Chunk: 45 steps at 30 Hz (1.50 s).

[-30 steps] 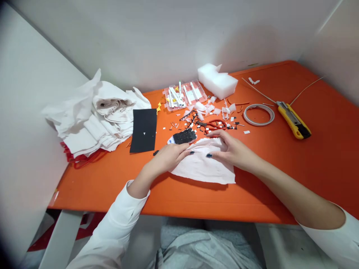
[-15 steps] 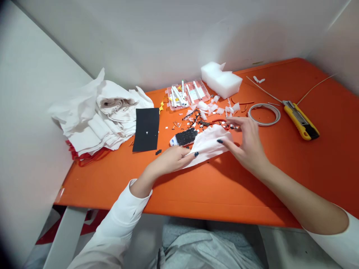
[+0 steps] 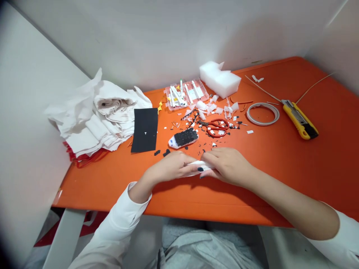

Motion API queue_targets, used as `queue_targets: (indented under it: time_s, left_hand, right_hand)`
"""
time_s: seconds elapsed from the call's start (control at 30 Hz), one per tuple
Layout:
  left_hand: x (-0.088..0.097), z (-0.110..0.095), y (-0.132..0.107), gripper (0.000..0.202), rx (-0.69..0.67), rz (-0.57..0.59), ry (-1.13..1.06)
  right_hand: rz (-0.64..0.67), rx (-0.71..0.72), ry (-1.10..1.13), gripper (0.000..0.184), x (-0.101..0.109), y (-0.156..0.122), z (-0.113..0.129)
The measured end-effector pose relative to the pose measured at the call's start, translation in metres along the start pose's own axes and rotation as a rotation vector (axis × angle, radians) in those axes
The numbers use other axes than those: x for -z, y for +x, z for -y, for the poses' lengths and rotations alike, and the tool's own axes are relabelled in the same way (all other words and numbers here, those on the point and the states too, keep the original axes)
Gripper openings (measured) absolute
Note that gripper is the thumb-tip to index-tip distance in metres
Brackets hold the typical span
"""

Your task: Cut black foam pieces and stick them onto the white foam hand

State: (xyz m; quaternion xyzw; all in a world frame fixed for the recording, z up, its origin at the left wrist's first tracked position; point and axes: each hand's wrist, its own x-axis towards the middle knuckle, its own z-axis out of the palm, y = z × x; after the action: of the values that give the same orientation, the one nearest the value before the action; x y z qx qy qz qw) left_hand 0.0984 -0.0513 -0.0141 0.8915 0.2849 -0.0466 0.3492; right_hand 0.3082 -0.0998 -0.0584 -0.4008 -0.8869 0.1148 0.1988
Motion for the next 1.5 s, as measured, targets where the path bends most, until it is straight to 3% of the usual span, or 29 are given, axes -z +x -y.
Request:
queue_targets:
  time_s: [0.13, 0.33, 0.5, 0.63, 0.8, 0.87, 1.0, 1.07, 1.13, 1.23, 1.37, 1.43, 1.5]
  left_hand:
    - [0.000, 0.000, -0.002, 0.048, 0.015, -0.072, 0.146]
    - [-0.012, -0.008, 0.002, 0.047, -0.109, -0.275, 0.417]
    - [-0.021, -0.012, 0.002, 0.036, 0.004, -0.226, 0.393]
    - [-0.017, -0.016, -0.004, 0.032, 0.003, -0.200, 0.205]
    - [-0.010, -0.020, -0.008, 0.041, -0.097, -0.075, -0.272]
    - [-0.011, -0.019, -0.006, 0.045, -0.150, -0.075, -0.448]
    - [-0.020, -0.016, -0.003, 0.053, -0.284, -0.192, -0.686]
    - [-0.024, -0.015, -0.002, 0.055, -0.256, -0.215, -0.839]
    - [-0.025, -0.014, -0.002, 0.054, -0.124, -0.228, -0.966]
    - [-0.013, -0.003, -0.003, 0.049, 0.102, -0.415, -1.088]
    - [0.023, 0.036, -0.009, 0.026, 0.277, -0.735, -1.264]
    - [0.041, 0.064, -0.018, 0.024, 0.329, -0.920, -1.226]
    - [0.057, 0.089, -0.031, 0.022, 0.432, -0.974, -1.012]
  right_hand:
    - [0.003, -0.024, -0.056, 0.028, 0.002, -0.003, 0.006]
    - [-0.059, -0.099, -0.052, 0.030, -0.005, -0.002, 0.009]
    - [-0.033, -0.198, 0.147, 0.028, -0.002, 0.002, 0.010]
    - [-0.001, -0.141, 0.305, 0.029, 0.004, 0.002, 0.013]
    - [0.008, -0.096, 0.580, 0.039, 0.010, -0.001, 0.020]
    - [0.027, -0.141, 0.752, 0.044, 0.011, -0.002, 0.024]
    - [0.062, -0.306, 1.074, 0.050, 0.012, -0.008, 0.028]
    - [-0.002, -0.416, 1.211, 0.051, 0.011, -0.012, 0.025]
    - [-0.150, -0.520, 1.321, 0.050, 0.011, -0.015, 0.018]
    - [-0.340, -0.684, 1.450, 0.045, 0.015, -0.010, 0.004]
    - [-0.381, -0.803, 1.489, 0.029, 0.019, 0.003, -0.013]
    - [-0.380, -0.778, 1.509, 0.022, 0.019, 0.006, -0.018]
    - [-0.370, -0.750, 1.539, 0.017, 0.016, 0.006, -0.019]
